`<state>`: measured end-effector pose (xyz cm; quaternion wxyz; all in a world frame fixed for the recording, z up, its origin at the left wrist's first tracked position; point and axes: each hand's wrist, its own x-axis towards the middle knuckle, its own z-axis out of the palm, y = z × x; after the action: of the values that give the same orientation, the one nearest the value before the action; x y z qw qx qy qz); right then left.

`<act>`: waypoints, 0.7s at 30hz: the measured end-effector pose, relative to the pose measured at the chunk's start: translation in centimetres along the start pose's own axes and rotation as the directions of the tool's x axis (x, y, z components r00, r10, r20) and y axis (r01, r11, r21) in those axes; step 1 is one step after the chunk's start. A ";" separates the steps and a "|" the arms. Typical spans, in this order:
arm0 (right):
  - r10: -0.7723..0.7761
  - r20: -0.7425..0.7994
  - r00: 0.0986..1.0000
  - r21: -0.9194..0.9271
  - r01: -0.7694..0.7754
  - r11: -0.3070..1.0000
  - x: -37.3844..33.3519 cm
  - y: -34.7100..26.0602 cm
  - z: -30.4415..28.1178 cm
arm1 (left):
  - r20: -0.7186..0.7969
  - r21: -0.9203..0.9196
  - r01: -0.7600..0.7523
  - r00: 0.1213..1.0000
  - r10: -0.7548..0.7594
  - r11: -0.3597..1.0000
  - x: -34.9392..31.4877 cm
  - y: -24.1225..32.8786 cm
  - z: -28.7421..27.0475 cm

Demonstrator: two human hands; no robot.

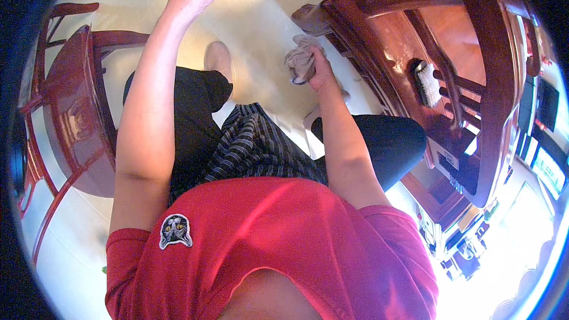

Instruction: The person wipes various surfaces and crevices of a wooden chair using a cloth, folding and adjusting the cloth by hand throughout the process.

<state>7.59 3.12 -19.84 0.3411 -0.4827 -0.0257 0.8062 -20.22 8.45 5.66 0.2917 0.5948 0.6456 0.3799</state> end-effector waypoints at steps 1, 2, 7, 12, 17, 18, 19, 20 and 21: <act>-0.001 -0.003 1.000 0.001 0.001 1.000 -0.2 0.1 -0.3 | 0.004 0.007 -0.011 1.000 0.011 1.000 0.1 0.1 0.2; 0.011 -0.042 0.999 -0.048 -0.013 0.999 -0.6 0.3 -0.7 | 0.008 0.014 -0.022 1.000 0.022 1.000 0.3 0.2 0.3; 0.078 0.158 0.984 -0.069 -0.068 0.995 -3.0 0.2 0.1 | 0.054 -0.006 0.007 0.999 -0.006 1.000 0.6 0.1 0.6; 0.034 0.361 0.932 -0.038 -0.022 0.999 -6.1 -2.0 5.8 | 0.309 -0.068 -0.045 0.949 0.064 0.997 0.6 -5.2 2.9; -0.129 0.596 0.792 -0.051 0.198 0.979 -10.9 -4.4 11.0 | 0.701 -0.083 0.012 0.711 0.050 0.996 -2.7 -3.2 4.3; -0.137 0.594 0.793 -0.046 0.204 0.978 -11.3 -4.8 11.2 | 0.791 -0.270 0.147 0.597 0.132 0.952 -3.1 -2.6 4.4; -0.132 0.621 0.773 -0.121 0.261 0.958 -11.6 -5.1 11.3 | 0.771 -0.304 0.183 0.624 0.128 0.935 -3.3 -1.8 3.9; -0.124 0.646 0.753 -0.191 0.317 0.929 -11.8 -5.3 11.2 | 0.776 -0.301 0.180 0.617 0.131 0.936 -3.2 -1.7 3.7; -0.139 0.595 0.792 -0.157 0.284 0.946 -12.2 -5.0 11.5 | 0.775 -0.281 0.224 0.627 0.082 0.933 -3.0 -1.9 3.2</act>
<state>4.75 3.25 -2.58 0.3455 -0.2475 -0.2782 0.8614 -18.24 5.93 2.11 0.6568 0.6112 0.4016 0.1837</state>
